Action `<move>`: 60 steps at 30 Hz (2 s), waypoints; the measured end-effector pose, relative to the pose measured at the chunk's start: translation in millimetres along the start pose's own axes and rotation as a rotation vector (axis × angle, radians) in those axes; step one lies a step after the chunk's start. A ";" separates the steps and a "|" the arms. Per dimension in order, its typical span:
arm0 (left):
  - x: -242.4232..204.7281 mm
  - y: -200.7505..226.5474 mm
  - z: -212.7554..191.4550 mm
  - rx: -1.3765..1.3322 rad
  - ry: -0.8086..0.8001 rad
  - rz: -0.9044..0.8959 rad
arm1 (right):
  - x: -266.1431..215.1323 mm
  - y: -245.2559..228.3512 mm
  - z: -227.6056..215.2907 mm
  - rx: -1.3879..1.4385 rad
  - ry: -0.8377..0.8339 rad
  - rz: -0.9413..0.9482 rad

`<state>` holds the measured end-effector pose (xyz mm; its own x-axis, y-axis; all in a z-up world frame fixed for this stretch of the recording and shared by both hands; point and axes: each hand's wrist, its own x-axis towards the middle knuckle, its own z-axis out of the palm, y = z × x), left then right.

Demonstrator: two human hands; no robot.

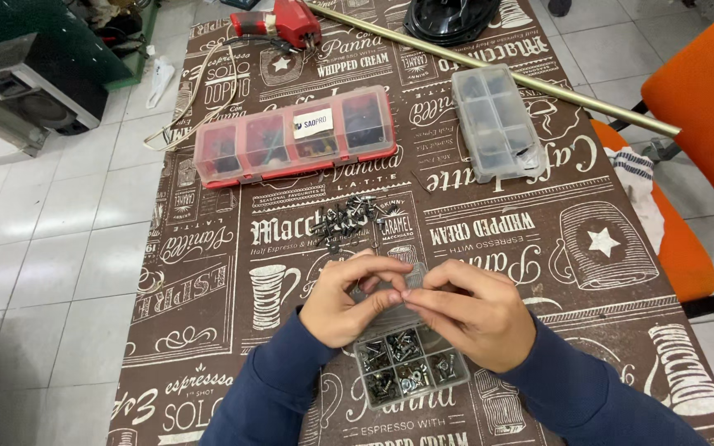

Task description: The person sorts small metal screws from a pile on the table into individual compartments of a clear plastic organizer box. The person repeatedly picks up screws and places them into the box, gradually filling the compartments.

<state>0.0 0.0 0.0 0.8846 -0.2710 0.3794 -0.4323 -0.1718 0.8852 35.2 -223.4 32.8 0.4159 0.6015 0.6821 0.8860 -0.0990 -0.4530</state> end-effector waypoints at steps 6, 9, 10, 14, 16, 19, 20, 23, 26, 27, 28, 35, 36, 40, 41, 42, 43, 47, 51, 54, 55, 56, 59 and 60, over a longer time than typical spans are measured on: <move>-1.1 -1.4 1.2 0.055 -0.007 -0.051 | -3.9 3.4 3.9 -0.040 -0.047 0.062; -0.3 -2.7 1.2 0.158 -0.020 -0.026 | -4.1 4.2 4.7 -0.036 -0.074 0.108; 1.0 -0.8 -0.8 0.156 -0.012 -0.032 | -7.9 8.9 9.1 -0.031 -0.082 0.107; 1.3 -8.8 -13.0 0.710 -0.006 0.164 | -19.7 21.3 23.8 -0.061 -0.262 0.195; -0.8 -21.8 -15.8 0.863 -0.014 0.184 | -22.3 20.0 26.9 -0.038 -0.357 0.173; -5.2 -37.9 -19.2 0.992 0.032 0.204 | -20.6 15.3 32.5 -0.085 -0.443 0.067; -5.7 -40.8 -19.6 0.990 0.063 0.218 | -21.2 15.4 33.1 -0.077 -0.424 0.058; -6.6 -48.2 -20.7 0.999 0.099 0.215 | -21.5 17.1 33.6 -0.049 -0.415 0.027; -7.0 -51.2 -20.2 1.004 0.102 0.207 | -24.4 20.7 33.8 -0.027 -0.428 -0.008; -7.0 -51.8 -19.6 1.000 0.106 0.215 | -26.1 22.1 33.9 -0.024 -0.435 -0.026; -6.3 -51.6 -19.8 0.998 0.105 0.216 | -25.4 22.5 32.0 -0.025 -0.434 -0.024; -5.7 -44.8 -20.6 0.995 0.134 0.238 | -21.6 23.1 23.6 0.015 -0.452 -0.035; -5.6 -43.6 -20.8 0.995 0.135 0.222 | -20.4 22.5 22.4 0.036 -0.456 -0.038; -6.1 -44.6 -20.6 1.001 0.129 0.215 | -27.4 24.7 26.7 -0.033 -0.502 -0.059; -5.9 -44.2 -20.6 1.004 0.129 0.214 | -25.7 23.1 26.4 -0.046 -0.495 -0.066; -5.7 -43.8 -20.6 1.007 0.128 0.213 | -23.9 21.5 26.1 -0.060 -0.487 -0.073; -5.6 -44.2 -20.5 1.008 0.128 0.213 | -23.2 20.8 25.5 -0.059 -0.487 -0.074; -6.5 -47.2 -20.3 1.010 0.129 0.207 | -22.6 19.6 23.5 -0.017 -0.466 -0.089; -4.9 -46.2 -20.4 1.011 0.125 0.201 | -26.5 20.6 26.7 -0.053 -0.500 -0.085; -5.7 -43.2 -22.1 1.014 0.143 0.153 | -21.5 17.4 23.0 -0.030 -0.479 -0.081; -5.7 -43.1 -22.2 1.014 0.142 0.156 | -21.4 17.1 22.4 -0.033 -0.476 -0.080; -5.9 -43.1 -22.4 1.035 0.157 0.126 | -21.3 16.7 21.9 -0.017 -0.453 -0.072; -7.1 -47.2 -23.1 1.054 0.178 0.041 | -16.6 13.3 22.5 0.000 -0.387 -0.064; -8.2 -49.2 -22.8 1.051 0.183 -0.016 | -14.7 11.4 23.0 0.004 -0.345 -0.062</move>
<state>18.0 32.3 -40.5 0.8666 -0.1298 0.4818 -0.2766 -0.9286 0.2474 34.5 -215.2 4.4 0.2666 0.8389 0.4746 0.9065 -0.0509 -0.4192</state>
